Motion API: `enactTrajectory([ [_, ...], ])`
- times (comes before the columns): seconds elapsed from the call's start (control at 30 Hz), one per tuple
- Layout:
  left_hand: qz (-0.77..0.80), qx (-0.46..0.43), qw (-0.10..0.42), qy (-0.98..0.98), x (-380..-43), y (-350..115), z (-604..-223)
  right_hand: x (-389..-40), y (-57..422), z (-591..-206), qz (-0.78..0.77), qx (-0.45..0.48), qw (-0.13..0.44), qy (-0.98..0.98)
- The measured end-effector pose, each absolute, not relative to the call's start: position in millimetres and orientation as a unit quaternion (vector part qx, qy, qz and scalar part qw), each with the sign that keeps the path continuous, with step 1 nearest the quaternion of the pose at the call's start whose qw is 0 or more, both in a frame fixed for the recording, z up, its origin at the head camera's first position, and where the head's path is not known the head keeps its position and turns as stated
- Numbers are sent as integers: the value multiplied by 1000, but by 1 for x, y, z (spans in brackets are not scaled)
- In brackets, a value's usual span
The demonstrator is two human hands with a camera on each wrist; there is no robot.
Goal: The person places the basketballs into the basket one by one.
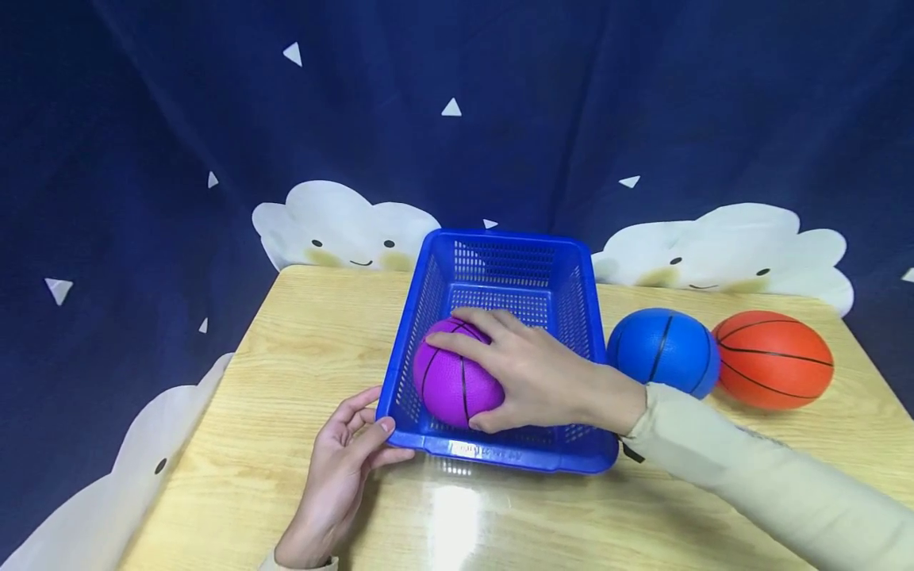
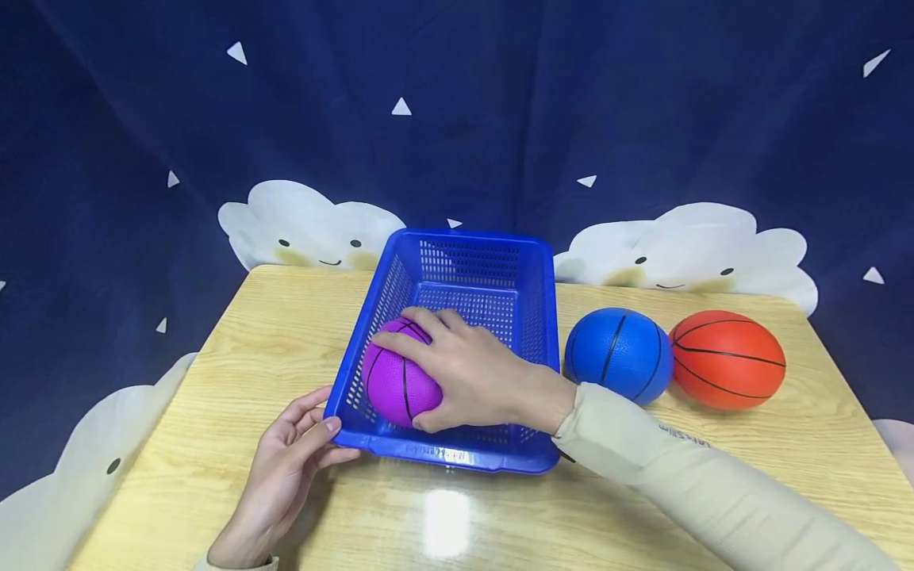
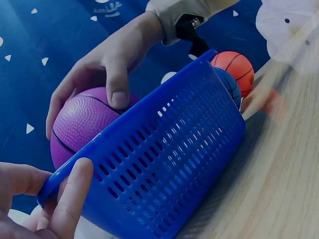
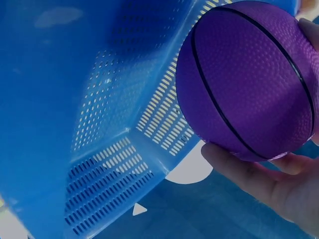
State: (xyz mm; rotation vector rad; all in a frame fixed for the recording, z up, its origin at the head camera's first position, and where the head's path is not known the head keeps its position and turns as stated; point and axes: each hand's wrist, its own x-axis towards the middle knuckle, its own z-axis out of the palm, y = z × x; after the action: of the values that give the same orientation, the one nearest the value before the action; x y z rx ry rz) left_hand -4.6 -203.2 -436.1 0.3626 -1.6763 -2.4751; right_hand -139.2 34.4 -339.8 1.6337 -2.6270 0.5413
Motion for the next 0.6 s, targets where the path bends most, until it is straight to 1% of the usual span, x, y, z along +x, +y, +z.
enactTrajectory([
  [0.6, -825, 103, 64, -552, -6, -204, -438, -145, 13, -346, 109, 523, -75, -842],
])
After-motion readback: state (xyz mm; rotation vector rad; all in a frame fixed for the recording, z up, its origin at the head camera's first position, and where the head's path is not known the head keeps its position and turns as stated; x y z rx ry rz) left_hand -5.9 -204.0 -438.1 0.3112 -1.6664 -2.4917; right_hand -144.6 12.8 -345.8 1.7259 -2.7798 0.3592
